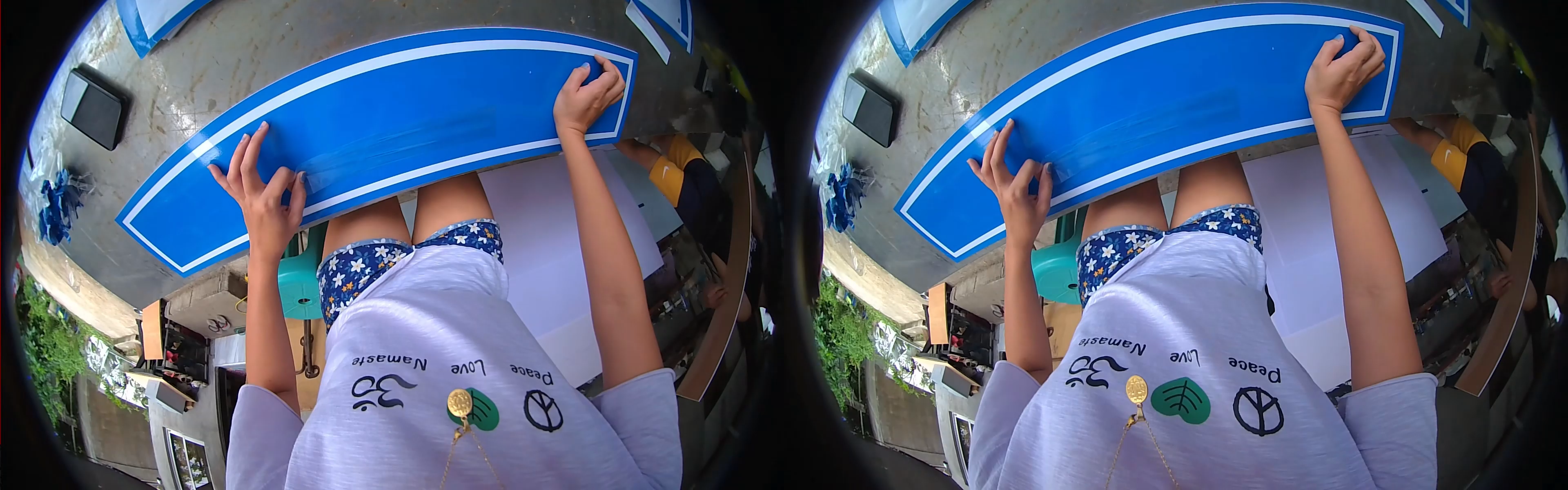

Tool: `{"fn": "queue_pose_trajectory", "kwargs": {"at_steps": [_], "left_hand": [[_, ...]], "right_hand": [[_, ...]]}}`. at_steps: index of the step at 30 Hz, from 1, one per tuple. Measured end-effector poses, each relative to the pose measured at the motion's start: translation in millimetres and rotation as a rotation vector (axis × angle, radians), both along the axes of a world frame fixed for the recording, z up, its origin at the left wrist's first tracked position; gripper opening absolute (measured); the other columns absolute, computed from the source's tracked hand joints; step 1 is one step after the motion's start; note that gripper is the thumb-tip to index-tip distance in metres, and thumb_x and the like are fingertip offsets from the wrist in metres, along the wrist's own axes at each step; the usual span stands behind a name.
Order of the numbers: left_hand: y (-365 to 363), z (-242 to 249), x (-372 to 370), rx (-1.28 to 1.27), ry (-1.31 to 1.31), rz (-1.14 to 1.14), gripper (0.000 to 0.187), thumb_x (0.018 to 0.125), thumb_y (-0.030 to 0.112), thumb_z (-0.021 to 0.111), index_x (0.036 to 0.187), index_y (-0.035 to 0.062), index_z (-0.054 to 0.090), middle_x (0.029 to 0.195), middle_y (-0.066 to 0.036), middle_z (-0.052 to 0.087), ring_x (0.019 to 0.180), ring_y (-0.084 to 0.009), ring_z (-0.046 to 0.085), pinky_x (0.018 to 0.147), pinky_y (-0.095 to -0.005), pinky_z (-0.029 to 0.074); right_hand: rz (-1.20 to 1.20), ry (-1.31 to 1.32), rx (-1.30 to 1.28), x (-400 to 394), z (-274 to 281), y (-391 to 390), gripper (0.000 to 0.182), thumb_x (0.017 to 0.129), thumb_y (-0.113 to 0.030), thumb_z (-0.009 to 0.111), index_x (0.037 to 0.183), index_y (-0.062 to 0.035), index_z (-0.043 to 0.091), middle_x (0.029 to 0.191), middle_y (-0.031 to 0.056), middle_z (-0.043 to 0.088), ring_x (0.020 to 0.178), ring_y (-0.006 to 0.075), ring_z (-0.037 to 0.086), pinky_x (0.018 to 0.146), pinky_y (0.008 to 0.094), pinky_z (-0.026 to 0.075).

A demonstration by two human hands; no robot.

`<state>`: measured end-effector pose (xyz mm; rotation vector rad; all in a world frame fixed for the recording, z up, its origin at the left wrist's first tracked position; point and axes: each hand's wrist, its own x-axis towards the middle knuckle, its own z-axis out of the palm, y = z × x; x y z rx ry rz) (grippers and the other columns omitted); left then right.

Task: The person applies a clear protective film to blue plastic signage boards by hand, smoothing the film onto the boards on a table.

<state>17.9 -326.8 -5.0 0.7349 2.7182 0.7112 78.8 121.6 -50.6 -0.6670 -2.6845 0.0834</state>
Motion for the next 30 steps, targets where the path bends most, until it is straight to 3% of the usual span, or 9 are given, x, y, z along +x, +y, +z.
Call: {"fn": "queue_pose_trajectory", "kwargs": {"at_steps": [17,20,30], "left_hand": [[-16,-8,-19,0.088,-0.133,0.029,0.018,0.073,0.007,0.066,0.063,0.0060,0.052,0.146,-0.012,0.043,0.138,-0.0318,0.033,0.114,-0.0593,-0.002],[-21,-12,-20,0.099,-0.145,0.047,0.020,0.073,0.007,0.065,0.062,0.0056,0.049,0.146,-0.011,0.044,0.138,-0.0311,0.033,0.114,-0.0585,-0.002],[-31,-38,-36,0.153,-0.039,0.028,0.023,0.075,0.008,0.064,0.062,0.0049,0.045,0.144,-0.012,0.047,0.136,-0.0310,0.036,0.115,-0.0575,0.000]], "right_hand": [[-0.013,0.110,0.007,-6,-10,2,0.028,0.087,-0.017,0.053,0.111,-0.0030,0.052,0.113,0.0146,0.048,0.106,0.0327,0.043,0.097,0.0446,0.035],[-0.022,0.114,0.003,-8,-12,-1,0.029,0.087,-0.017,0.056,0.111,-0.0015,0.051,0.111,0.0158,0.050,0.109,0.0328,0.043,0.101,0.0446,0.032],[-0.019,0.224,0.006,-32,-40,-10,0.036,0.086,-0.020,0.062,0.114,-0.0013,0.050,0.108,0.0152,0.054,0.107,0.0326,0.047,0.098,0.0443,0.036]]}}
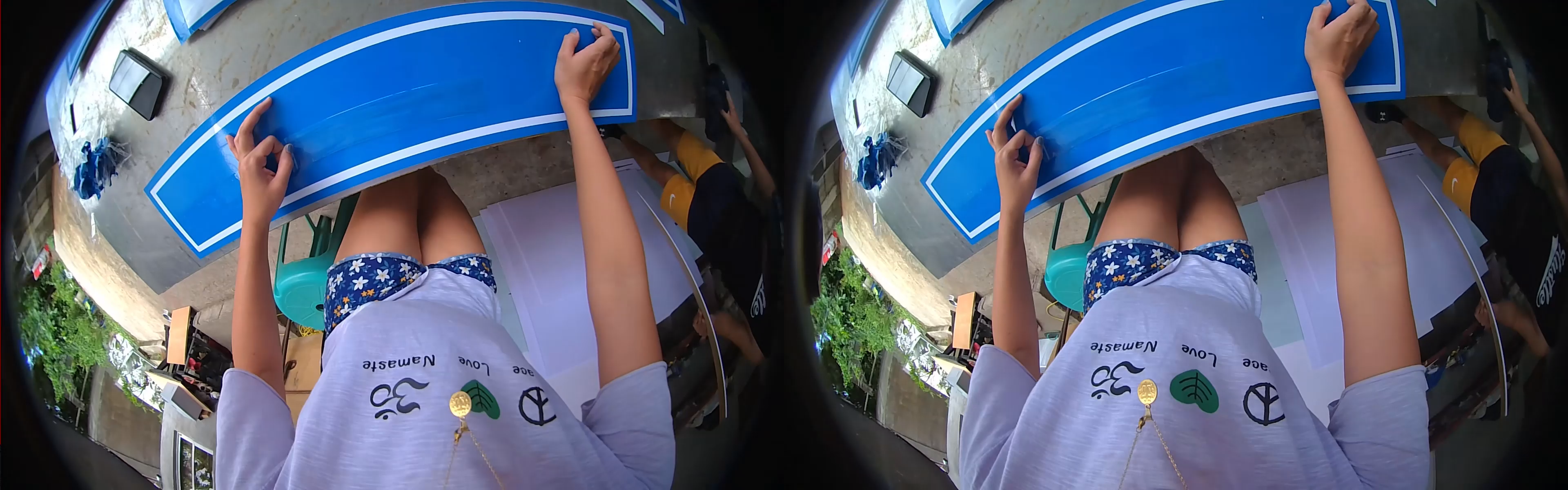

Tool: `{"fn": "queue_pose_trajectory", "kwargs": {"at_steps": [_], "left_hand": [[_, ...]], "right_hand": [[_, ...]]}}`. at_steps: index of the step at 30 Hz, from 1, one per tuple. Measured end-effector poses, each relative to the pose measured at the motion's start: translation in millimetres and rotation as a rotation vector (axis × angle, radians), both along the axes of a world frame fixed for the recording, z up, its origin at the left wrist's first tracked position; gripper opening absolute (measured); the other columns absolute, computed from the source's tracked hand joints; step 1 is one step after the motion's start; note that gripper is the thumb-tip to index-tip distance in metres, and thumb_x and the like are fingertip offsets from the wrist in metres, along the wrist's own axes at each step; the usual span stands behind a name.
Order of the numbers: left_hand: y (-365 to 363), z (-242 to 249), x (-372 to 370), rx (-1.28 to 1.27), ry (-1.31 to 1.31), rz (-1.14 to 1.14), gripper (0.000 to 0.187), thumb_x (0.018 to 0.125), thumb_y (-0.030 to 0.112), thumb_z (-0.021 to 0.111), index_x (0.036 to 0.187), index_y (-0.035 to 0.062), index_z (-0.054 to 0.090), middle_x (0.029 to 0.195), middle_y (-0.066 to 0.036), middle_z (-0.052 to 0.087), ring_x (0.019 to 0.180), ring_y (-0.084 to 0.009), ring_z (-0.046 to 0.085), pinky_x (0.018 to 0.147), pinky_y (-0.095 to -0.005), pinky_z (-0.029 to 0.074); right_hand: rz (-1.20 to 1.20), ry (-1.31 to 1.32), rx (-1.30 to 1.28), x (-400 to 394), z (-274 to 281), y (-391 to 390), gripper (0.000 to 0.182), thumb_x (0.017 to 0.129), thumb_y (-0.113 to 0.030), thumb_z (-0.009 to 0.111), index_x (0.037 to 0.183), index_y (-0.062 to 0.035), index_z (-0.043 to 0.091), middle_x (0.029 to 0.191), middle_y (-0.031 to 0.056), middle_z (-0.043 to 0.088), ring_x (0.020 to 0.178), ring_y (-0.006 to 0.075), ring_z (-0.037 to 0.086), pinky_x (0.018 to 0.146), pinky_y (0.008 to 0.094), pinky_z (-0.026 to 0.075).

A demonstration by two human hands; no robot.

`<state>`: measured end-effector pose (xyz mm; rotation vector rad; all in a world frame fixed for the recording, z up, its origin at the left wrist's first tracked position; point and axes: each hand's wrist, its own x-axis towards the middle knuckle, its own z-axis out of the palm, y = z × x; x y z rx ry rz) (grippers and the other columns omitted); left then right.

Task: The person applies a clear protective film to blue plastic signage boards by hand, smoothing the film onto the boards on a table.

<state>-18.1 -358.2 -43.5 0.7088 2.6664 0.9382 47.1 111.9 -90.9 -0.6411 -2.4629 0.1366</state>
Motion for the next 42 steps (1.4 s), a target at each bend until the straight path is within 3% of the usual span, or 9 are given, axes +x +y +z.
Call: {"fn": "queue_pose_trajectory", "kwargs": {"at_steps": [13,17,21,25,29,35,37,38,42], "left_hand": [[63,22,25,0.150,-0.015,0.096,0.024,0.076,0.007,0.062,0.063,0.0069,0.042,0.139,-0.008,0.051,0.136,-0.0295,0.038,0.116,-0.0569,-0.002],[87,26,39,0.199,-0.080,0.077,0.023,0.078,0.008,0.062,0.064,0.0083,0.044,0.137,-0.006,0.053,0.139,-0.0288,0.034,0.116,-0.0546,-0.005],[101,38,45,0.262,-0.209,0.066,0.023,0.078,0.011,0.063,0.063,0.0099,0.045,0.136,-0.005,0.054,0.141,-0.0275,0.031,0.116,-0.0527,-0.010],[112,44,52,0.325,-0.232,0.062,0.024,0.079,0.015,0.063,0.063,0.0110,0.046,0.131,-0.004,0.057,0.141,-0.0276,0.031,0.116,-0.0516,-0.010],[123,50,61,0.382,-0.231,0.082,0.024,0.082,0.018,0.064,0.065,0.0117,0.049,0.124,-0.002,0.061,0.141,-0.0267,0.030,0.115,-0.0510,-0.010],[155,54,86,0.540,-0.244,0.167,0.022,0.090,0.009,0.057,0.069,0.0065,0.051,0.107,-0.006,0.066,0.120,-0.0229,0.055,0.115,-0.0511,-0.009],[161,74,95,0.612,-0.331,0.252,0.022,0.094,0.009,0.054,0.073,0.0053,0.051,0.111,-0.009,0.065,0.116,-0.0208,0.057,0.116,-0.0493,0.013],[170,75,101,0.813,-0.471,0.320,0.019,0.098,0.011,0.052,0.081,0.0028,0.053,0.117,-0.012,0.061,0.112,-0.0198,0.060,0.106,-0.0419,0.037],[195,83,104,0.859,-0.531,0.412,0.020,0.099,0.016,0.053,0.085,0.0014,0.053,0.120,-0.013,0.058,0.110,-0.0219,0.061,0.093,-0.0347,0.047]], "right_hand": [[0.061,-0.009,-0.019,13,5,73,0.035,0.088,-0.024,0.060,0.118,-0.0071,0.053,0.118,0.0131,0.051,0.112,0.0317,0.043,0.100,0.0450,0.035],[0.065,0.619,-0.918,47,23,116,0.024,0.093,-0.013,0.059,0.114,-0.0042,0.055,0.112,0.0087,0.055,0.103,0.0179,0.053,0.094,0.0306,0.043],[0.193,0.416,-1.033,93,73,12,0.019,0.093,-0.003,0.056,0.111,-0.0024,0.057,0.104,0.0060,0.055,0.093,0.0109,0.052,0.083,0.0267,0.045],[0.310,-0.085,-0.594,126,84,-127,0.058,0.076,-0.008,0.073,0.130,-0.0151,0.054,0.126,0.0125,0.041,0.103,0.0284,0.045,0.090,0.0402,0.042],[0.275,-0.215,-0.592,128,92,-202,0.075,0.077,-0.013,0.075,0.144,-0.0191,0.043,0.135,0.0152,0.031,0.106,0.0301,0.042,0.097,0.0432,0.036],[0.244,0.000,-0.701,125,68,-203,0.065,0.079,-0.009,0.075,0.138,-0.0154,0.050,0.138,0.0172,0.028,0.109,0.0290,0.040,0.093,0.0385,0.041],[0.291,-0.011,-0.649,126,69,-202,0.065,0.078,-0.010,0.075,0.138,-0.0146,0.050,0.137,0.0170,0.029,0.109,0.0277,0.041,0.093,0.0382,0.041],[0.286,-0.010,-0.646,127,69,-201,0.065,0.078,-0.010,0.075,0.138,-0.0146,0.050,0.137,0.0170,0.029,0.109,0.0277,0.041,0.093,0.0382,0.041],[0.284,0.092,-0.756,124,66,-201,0.067,0.080,-0.011,0.073,0.142,-0.0180,0.046,0.138,0.0174,0.030,0.112,0.0304,0.038,0.095,0.0394,0.038]]}}
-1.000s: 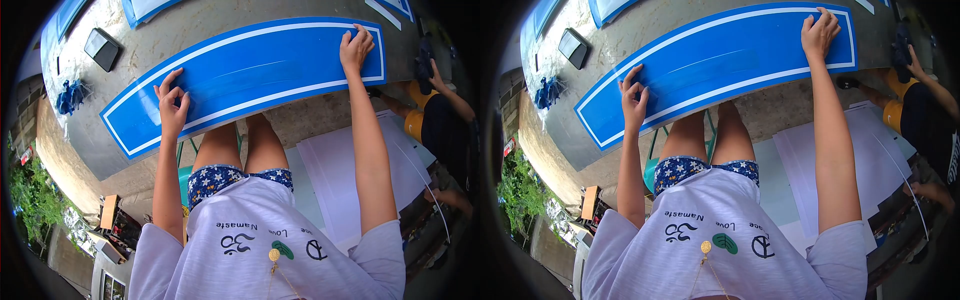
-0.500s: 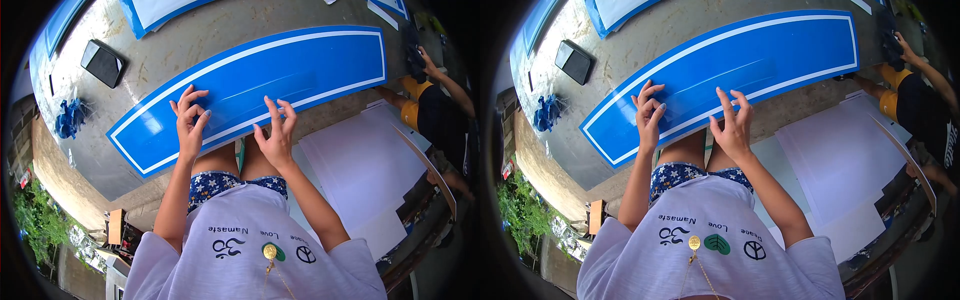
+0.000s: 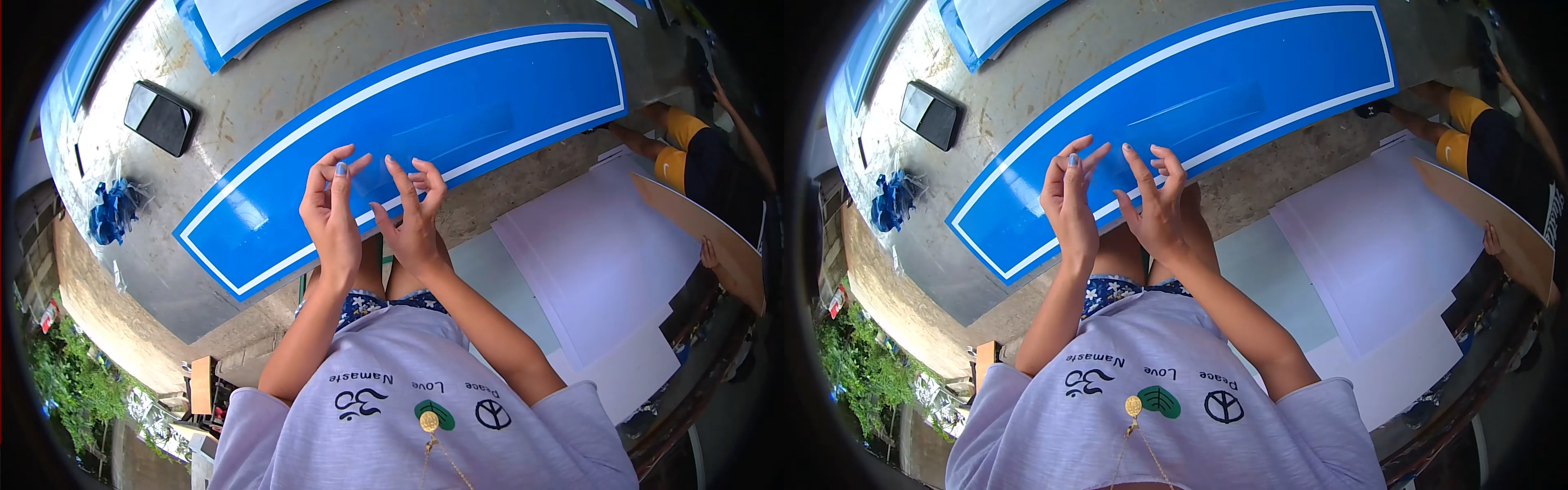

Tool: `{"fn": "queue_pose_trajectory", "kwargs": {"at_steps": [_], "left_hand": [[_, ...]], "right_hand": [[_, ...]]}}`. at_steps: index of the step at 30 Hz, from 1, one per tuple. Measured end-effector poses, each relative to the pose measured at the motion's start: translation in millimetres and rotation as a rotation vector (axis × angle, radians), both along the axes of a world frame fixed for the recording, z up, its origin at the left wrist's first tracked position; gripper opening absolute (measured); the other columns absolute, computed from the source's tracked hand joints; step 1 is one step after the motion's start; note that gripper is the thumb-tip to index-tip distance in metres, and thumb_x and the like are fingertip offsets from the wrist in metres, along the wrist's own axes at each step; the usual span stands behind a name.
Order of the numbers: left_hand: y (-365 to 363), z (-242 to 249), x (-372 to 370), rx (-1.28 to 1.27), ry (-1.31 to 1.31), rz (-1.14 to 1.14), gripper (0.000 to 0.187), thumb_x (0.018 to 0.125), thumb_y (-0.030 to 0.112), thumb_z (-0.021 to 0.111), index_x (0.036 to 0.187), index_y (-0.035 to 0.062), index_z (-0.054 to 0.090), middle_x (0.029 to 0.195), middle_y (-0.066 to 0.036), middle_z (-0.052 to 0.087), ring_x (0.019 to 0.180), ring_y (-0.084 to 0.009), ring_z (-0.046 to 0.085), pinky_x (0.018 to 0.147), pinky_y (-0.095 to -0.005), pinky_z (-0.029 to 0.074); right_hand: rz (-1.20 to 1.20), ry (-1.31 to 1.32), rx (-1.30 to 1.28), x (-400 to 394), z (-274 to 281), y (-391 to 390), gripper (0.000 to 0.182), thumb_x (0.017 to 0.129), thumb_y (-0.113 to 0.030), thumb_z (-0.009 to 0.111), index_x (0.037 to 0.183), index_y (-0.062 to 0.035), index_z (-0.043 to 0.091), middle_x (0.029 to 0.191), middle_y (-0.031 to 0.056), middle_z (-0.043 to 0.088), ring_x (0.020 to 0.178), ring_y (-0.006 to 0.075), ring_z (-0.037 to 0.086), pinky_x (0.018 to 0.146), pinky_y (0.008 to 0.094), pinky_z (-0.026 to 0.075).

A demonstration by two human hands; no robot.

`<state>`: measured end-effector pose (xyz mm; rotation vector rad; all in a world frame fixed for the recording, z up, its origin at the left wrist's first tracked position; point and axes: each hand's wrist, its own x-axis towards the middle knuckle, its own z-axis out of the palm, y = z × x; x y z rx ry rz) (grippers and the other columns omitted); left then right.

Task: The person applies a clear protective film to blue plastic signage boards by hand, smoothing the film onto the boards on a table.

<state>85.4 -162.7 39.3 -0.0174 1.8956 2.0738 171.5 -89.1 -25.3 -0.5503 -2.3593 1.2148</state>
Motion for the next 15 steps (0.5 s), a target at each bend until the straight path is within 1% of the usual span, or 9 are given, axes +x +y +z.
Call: {"fn": "queue_pose_trajectory", "kwargs": {"at_steps": [2,3,6,7,10,12,13,14,15], "left_hand": [[1,10,-1,-0.030,-0.088,-0.059,0.023,0.101,0.028,0.050,0.094,0.0057,0.053,0.123,-0.012,0.058,0.111,-0.0241,0.062,0.094,-0.0352,0.045],[6,10,2,-0.030,-0.087,-0.063,0.023,0.101,0.028,0.050,0.094,0.0057,0.053,0.123,-0.012,0.058,0.111,-0.0241,0.062,0.094,-0.0352,0.045],[18,-1,10,0.119,-0.127,-0.113,0.034,0.094,0.030,0.064,0.107,0.0024,0.049,0.125,-0.015,0.054,0.107,-0.0222,0.060,0.094,-0.0353,0.047],[19,-3,9,0.118,-0.129,-0.119,0.034,0.094,0.030,0.064,0.107,0.0024,0.049,0.125,-0.015,0.054,0.107,-0.0222,0.060,0.094,-0.0353,0.047],[19,1,1,0.047,-0.087,-0.190,0.047,0.095,0.048,0.055,0.109,0.0030,0.048,0.124,-0.018,0.054,0.107,-0.0255,0.060,0.095,-0.0381,0.048],[16,0,-10,0.216,-0.320,-0.196,0.071,0.091,0.070,0.034,0.110,0.0029,0.049,0.127,-0.022,0.053,0.118,-0.0327,0.057,0.098,-0.0438,0.047],[16,2,-12,0.212,-0.320,-0.199,0.071,0.091,0.070,0.034,0.110,0.0029,0.049,0.127,-0.022,0.053,0.118,-0.0327,0.057,0.098,-0.0438,0.047],[16,4,-13,0.197,-0.370,-0.182,0.073,0.092,0.070,0.027,0.111,0.0028,0.050,0.128,-0.023,0.052,0.119,-0.0343,0.056,0.098,-0.0444,0.047],[11,8,-16,0.183,-0.415,-0.164,0.076,0.094,0.070,0.021,0.112,0.0027,0.050,0.129,-0.024,0.052,0.120,-0.0359,0.055,0.099,-0.0450,0.047]], "right_hand": [[0.001,-0.003,-0.009,-1,6,-9,0.068,0.081,-0.012,0.072,0.143,-0.0179,0.045,0.139,0.0178,0.028,0.114,0.0308,0.036,0.096,0.0401,0.037],[0.007,0.014,-0.059,0,5,-9,0.068,0.082,-0.012,0.071,0.143,-0.0176,0.043,0.139,0.0179,0.027,0.116,0.0310,0.035,0.097,0.0407,0.036],[-0.002,0.040,-0.132,3,0,-7,0.068,0.082,-0.011,0.069,0.144,-0.0171,0.041,0.140,0.0178,0.025,0.116,0.0310,0.034,0.098,0.0412,0.035],[-0.014,0.040,-0.151,3,-1,-8,0.068,0.082,-0.010,0.068,0.144,-0.0168,0.041,0.140,0.0176,0.024,0.116,0.0308,0.035,0.098,0.0412,0.034],[-0.075,0.035,-0.291,1,13,-15,0.063,0.083,-0.007,0.067,0.141,-0.0156,0.045,0.140,0.0166,0.025,0.114,0.0294,0.037,0.098,0.0406,0.035],[-0.112,0.046,-0.360,-1,16,-18,0.057,0.083,-0.007,0.067,0.137,-0.0150,0.049,0.137,0.0155,0.029,0.112,0.0283,0.040,0.097,0.0400,0.036],[-0.145,0.056,-0.427,-2,18,-18,0.051,0.084,-0.006,0.067,0.132,-0.0145,0.054,0.135,0.0143,0.033,0.110,0.0273,0.043,0.096,0.0393,0.038],[-0.148,0.057,-0.431,-4,21,-18,0.051,0.084,-0.006,0.067,0.132,-0.0145,0.054,0.135,0.0143,0.033,0.110,0.0273,0.043,0.096,0.0393,0.038],[-0.215,0.064,-0.470,-8,26,-21,0.042,0.084,-0.007,0.068,0.124,-0.0132,0.060,0.130,0.0129,0.038,0.108,0.0257,0.045,0.095,0.0383,0.040]]}}
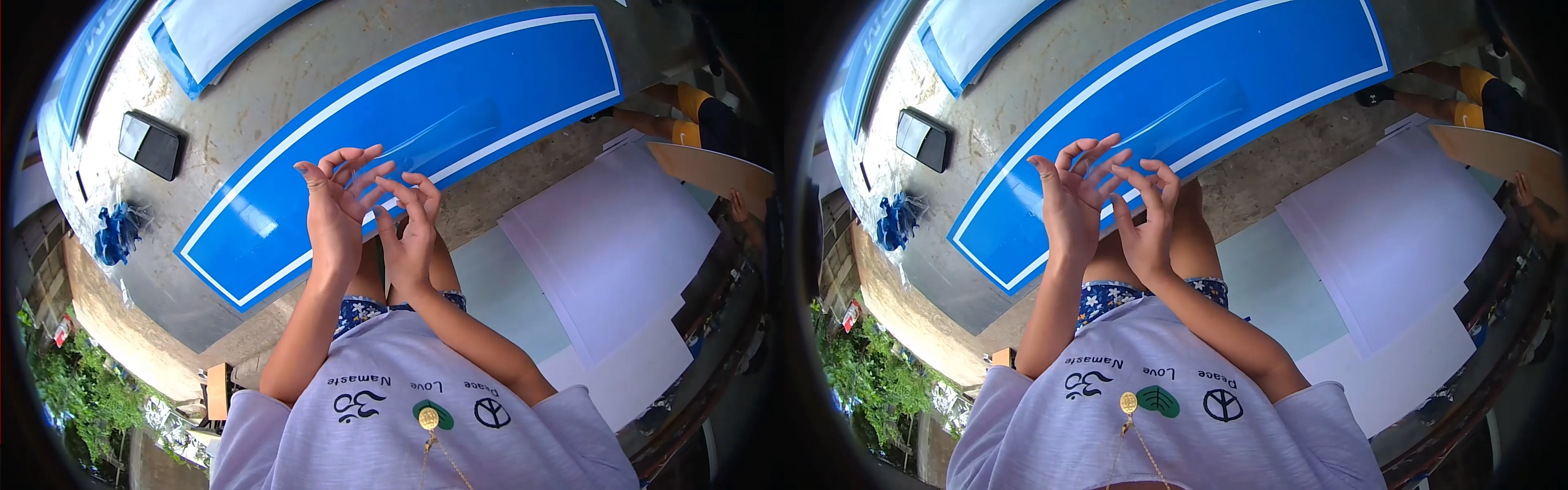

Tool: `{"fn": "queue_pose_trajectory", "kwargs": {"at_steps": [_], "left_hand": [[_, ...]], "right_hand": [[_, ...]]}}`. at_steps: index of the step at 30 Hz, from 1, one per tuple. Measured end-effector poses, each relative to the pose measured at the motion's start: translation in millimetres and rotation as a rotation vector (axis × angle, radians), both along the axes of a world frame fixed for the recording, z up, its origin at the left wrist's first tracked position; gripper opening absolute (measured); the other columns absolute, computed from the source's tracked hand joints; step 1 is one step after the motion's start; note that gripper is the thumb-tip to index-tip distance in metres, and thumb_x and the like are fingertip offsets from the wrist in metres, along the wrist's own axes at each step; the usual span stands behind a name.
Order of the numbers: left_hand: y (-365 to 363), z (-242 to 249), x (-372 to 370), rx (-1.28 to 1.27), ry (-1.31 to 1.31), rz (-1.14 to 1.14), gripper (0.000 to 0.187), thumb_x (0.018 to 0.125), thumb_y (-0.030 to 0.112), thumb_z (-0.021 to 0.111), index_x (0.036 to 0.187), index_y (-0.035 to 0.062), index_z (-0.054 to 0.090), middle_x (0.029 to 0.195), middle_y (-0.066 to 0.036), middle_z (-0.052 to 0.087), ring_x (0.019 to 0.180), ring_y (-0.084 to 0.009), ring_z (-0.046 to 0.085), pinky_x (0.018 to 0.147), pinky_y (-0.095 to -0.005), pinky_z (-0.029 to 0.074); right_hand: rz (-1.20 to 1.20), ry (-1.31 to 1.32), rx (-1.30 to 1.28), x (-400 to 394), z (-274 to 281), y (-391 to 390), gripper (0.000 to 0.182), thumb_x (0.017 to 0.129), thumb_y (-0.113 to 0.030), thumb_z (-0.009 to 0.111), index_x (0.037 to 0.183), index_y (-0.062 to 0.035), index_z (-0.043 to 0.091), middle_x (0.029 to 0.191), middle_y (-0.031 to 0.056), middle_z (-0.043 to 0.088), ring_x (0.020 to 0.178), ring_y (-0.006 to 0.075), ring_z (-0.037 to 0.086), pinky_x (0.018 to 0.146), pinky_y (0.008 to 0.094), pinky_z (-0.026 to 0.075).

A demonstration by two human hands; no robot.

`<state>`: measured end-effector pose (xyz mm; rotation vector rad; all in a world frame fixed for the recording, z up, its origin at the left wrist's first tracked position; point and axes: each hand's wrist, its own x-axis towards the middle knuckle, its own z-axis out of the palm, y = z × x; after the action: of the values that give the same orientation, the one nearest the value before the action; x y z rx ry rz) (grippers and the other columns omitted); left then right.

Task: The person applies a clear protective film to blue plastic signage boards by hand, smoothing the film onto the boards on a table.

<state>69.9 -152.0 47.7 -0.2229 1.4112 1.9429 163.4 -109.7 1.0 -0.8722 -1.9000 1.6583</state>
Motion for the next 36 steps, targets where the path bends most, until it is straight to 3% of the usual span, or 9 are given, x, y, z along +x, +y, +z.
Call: {"fn": "queue_pose_trajectory", "kwargs": {"at_steps": [7,9,12,17,19,22,24,27,36], "left_hand": [[-9,-8,-24,0.090,-0.104,-0.127,0.033,0.101,0.030,0.040,0.112,0.0010,0.052,0.131,-0.026,0.051,0.120,-0.0359,0.055,0.098,-0.0465,0.048],[-11,-17,-40,0.151,0.026,-0.407,0.016,0.092,0.007,0.049,0.105,0.0013,0.059,0.134,-0.022,0.051,0.119,-0.0322,0.057,0.099,-0.0445,0.049],[-12,-24,-56,0.019,0.182,-0.611,0.015,0.086,-0.005,0.055,0.095,0.0027,0.064,0.136,-0.017,0.051,0.117,-0.0281,0.059,0.099,-0.0426,0.049],[-19,-36,-70,0.003,0.345,-0.770,0.010,0.087,0.006,0.067,0.096,0.0042,0.065,0.136,-0.015,0.052,0.116,-0.0258,0.060,0.097,-0.0398,0.051],[-19,-40,-69,0.037,0.302,-0.751,0.014,0.086,0.012,0.070,0.094,0.0033,0.063,0.130,-0.014,0.056,0.111,-0.0227,0.062,0.094,-0.0372,0.052],[-12,-40,-63,-0.029,0.154,-0.527,0.015,0.087,0.009,0.071,0.085,0.0008,0.058,0.110,-0.012,0.064,0.102,-0.0177,0.063,0.090,-0.0331,0.053],[3,-41,-52,-0.205,0.257,-0.458,0.021,0.088,0.009,0.070,0.078,0.0027,0.052,0.094,-0.010,0.066,0.089,-0.0139,0.064,0.080,-0.0288,0.056],[16,-49,-36,-0.289,0.320,-0.258,0.028,0.086,0.002,0.070,0.074,0.0036,0.044,0.081,-0.008,0.065,0.074,-0.0097,0.064,0.064,-0.0238,0.057],[15,-27,-9,-0.515,0.483,-0.149,0.023,0.088,0.003,0.069,0.091,0.0043,0.046,0.076,-0.009,0.068,0.062,-0.0097,0.064,0.051,-0.0218,0.049]], "right_hand": [[-0.142,0.040,-0.155,-11,2,3,0.016,0.083,-0.013,0.073,0.099,-0.0099,0.072,0.111,0.0083,0.050,0.105,0.0205,0.049,0.092,0.0354,0.042],[-0.142,0.023,-0.148,-10,8,3,0.017,0.083,-0.014,0.073,0.100,-0.0102,0.072,0.110,0.0079,0.050,0.106,0.0207,0.049,0.092,0.0351,0.043],[-0.132,-0.002,-0.078,-12,15,4,0.017,0.086,-0.016,0.072,0.101,-0.0096,0.071,0.109,0.0067,0.050,0.106,0.0197,0.048,0.091,0.0339,0.042],[-0.162,0.017,-0.081,-18,18,2,0.017,0.089,-0.022,0.070,0.101,-0.0095,0.071,0.107,0.0067,0.051,0.098,0.0177,0.051,0.088,0.0311,0.042],[-0.281,0.057,-0.550,-20,12,3,0.024,0.094,-0.026,0.063,0.103,-0.0048,0.070,0.105,0.0054,0.056,0.092,0.0135,0.052,0.084,0.0279,0.042],[-0.402,-0.076,-0.768,-25,18,27,0.029,0.098,-0.027,0.058,0.104,0.0000,0.069,0.100,0.0036,0.061,0.089,0.0103,0.051,0.080,0.0255,0.041],[-0.407,-0.060,-0.677,-25,13,45,0.029,0.099,-0.028,0.055,0.107,-0.0029,0.069,0.089,-0.0028,0.057,0.075,0.0032,0.043,0.070,0.0199,0.038],[-0.479,-0.017,-0.648,-13,6,68,0.022,0.099,-0.021,0.054,0.104,-0.0045,0.067,0.089,-0.0026,0.056,0.075,0.0045,0.044,0.069,0.0206,0.038],[-0.452,-0.042,0.013,-23,2,165,0.014,0.094,-0.010,0.055,0.101,-0.0046,0.066,0.094,-0.0006,0.055,0.079,0.0079,0.047,0.074,0.0255,0.042]]}}
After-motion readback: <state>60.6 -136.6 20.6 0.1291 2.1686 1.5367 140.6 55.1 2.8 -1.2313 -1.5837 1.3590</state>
